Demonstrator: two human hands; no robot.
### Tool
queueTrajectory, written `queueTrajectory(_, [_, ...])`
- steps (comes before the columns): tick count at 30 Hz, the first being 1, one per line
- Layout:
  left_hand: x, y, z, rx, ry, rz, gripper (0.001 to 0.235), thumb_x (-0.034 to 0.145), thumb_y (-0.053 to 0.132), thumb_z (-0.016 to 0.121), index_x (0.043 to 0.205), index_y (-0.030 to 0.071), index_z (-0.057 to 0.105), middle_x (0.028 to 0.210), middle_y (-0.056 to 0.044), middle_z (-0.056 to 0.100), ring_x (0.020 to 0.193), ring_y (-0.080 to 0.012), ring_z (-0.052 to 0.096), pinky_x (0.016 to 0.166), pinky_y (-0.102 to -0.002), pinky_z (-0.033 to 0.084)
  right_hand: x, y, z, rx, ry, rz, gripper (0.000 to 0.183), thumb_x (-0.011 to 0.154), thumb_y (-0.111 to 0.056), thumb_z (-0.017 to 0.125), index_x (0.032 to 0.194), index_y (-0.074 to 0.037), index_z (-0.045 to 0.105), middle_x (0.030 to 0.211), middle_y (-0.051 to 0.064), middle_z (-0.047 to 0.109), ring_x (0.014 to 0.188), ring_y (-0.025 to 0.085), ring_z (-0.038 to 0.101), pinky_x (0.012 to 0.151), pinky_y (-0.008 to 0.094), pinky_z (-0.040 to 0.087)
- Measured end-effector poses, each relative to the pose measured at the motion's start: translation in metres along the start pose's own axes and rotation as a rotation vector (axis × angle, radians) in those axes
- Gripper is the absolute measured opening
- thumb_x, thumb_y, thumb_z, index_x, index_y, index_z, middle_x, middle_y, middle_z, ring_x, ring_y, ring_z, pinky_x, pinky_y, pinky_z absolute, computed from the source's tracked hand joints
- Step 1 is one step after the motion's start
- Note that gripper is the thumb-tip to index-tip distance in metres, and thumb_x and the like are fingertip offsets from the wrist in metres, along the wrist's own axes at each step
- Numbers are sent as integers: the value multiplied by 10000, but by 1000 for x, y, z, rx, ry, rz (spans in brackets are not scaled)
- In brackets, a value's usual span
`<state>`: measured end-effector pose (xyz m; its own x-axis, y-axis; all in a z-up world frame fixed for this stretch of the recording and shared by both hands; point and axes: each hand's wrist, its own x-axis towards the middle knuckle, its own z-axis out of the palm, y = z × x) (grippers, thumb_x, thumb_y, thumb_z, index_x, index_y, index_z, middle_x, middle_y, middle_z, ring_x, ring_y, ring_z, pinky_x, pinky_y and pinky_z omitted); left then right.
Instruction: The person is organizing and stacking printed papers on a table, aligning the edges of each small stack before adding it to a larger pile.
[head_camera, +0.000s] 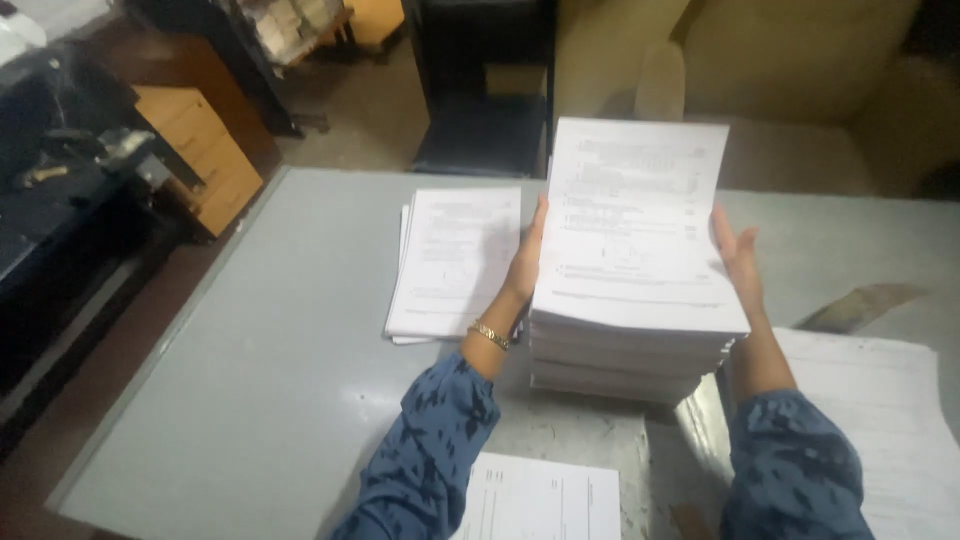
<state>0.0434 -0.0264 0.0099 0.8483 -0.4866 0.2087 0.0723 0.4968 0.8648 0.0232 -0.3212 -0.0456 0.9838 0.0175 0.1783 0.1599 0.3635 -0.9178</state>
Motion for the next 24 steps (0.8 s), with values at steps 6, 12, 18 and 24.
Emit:
queueTrajectory(6, [1,-13,-7,56,16,112,708,1051,504,227,1606,81,107,1680,-170,159,1569,-288,134,1288,-391,106,4,-4,-1,999,-398,27,930,984,-351,652,1664,-113,65,1719,160,120,1561,416,179,1244,608,222])
queueTrajectory(12, [6,-16,-13,66,79,43,784,1013,547,258,1577,3,217,1641,-193,275,1542,-304,238,1271,-387,172,19,6,-23,632,-307,-10,1036,915,-578,703,1665,-115,159,1706,133,236,1496,412,351,1130,577,443])
queueTrajectory(18, [16,-53,-39,242,228,225,663,1078,447,230,1582,16,219,1680,-124,178,1570,-217,131,1299,-345,60,60,86,-163,1270,-61,51,925,861,-310,681,1642,-29,274,1646,210,329,1524,312,278,1257,492,222])
queueTrajectory(24, [-79,-22,-56,-44,478,304,615,1072,347,322,1538,-53,292,1628,-209,299,1519,-270,292,1290,-367,203,-112,26,-105,-5,473,-538,466,1186,-388,540,1528,-184,299,1642,267,476,1528,506,517,1172,721,377])
